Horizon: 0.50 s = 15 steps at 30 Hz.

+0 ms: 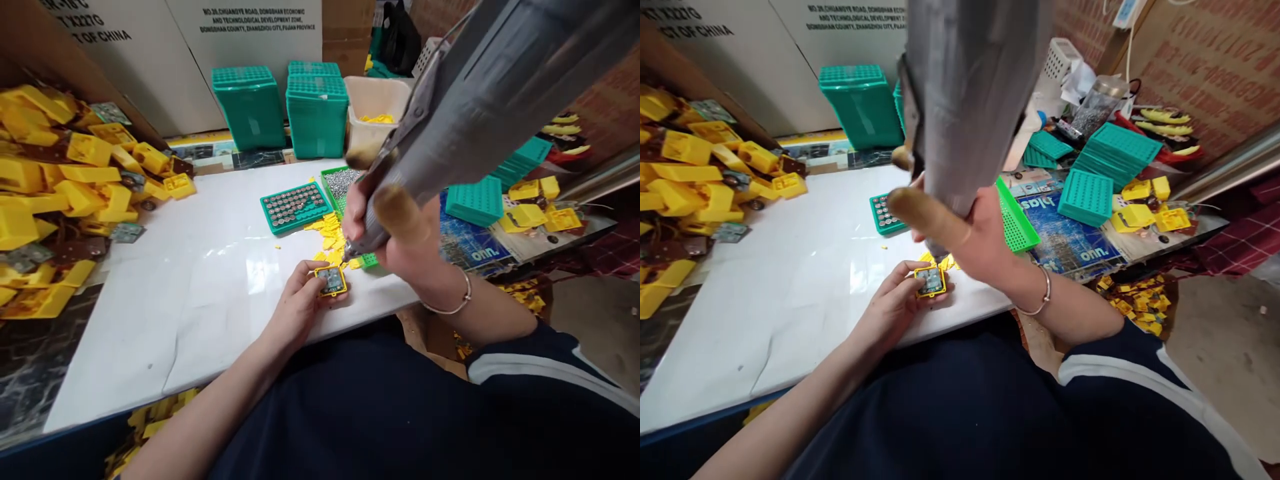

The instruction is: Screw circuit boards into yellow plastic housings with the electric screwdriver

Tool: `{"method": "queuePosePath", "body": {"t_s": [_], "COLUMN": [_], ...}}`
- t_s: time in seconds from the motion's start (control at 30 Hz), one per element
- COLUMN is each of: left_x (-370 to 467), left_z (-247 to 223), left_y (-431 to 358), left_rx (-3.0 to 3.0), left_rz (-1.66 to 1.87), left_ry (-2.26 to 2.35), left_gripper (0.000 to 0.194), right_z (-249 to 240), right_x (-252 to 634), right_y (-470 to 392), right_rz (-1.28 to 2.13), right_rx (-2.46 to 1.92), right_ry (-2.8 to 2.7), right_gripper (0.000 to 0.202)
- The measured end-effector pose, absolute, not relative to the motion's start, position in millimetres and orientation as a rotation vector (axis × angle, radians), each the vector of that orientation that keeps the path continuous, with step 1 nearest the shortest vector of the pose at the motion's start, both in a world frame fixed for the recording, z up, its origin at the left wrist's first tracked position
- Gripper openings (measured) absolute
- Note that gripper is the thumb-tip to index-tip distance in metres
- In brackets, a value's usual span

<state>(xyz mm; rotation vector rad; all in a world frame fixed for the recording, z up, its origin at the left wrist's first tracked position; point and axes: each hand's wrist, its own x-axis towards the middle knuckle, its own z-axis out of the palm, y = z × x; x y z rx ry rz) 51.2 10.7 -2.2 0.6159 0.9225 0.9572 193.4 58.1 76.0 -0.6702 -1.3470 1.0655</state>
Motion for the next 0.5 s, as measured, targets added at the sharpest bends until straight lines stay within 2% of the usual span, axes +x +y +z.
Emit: {"method": "queuePosePath", "body": {"t_s": [0.2,0.5], "left_x": [50.9,50.9], "left_z": [-2.4,-2.9], "left_y": [11.7,13.3], "left_rx": [0.617,0.611], "left_rz": [0.97,0.962], "left_ry": [0.902,0.919], "left_gripper": [0.023,0.024], "right_z": [57.8,58.6], "right_x": [179.1,177.0], "right_y": [56.4,59.1], "right_rz": [1.132,1.083], "right_rx": [-0.705,-0.81], "right_ry": [-1.402,-1.465], "right_gripper": [0.045,0.046]}}
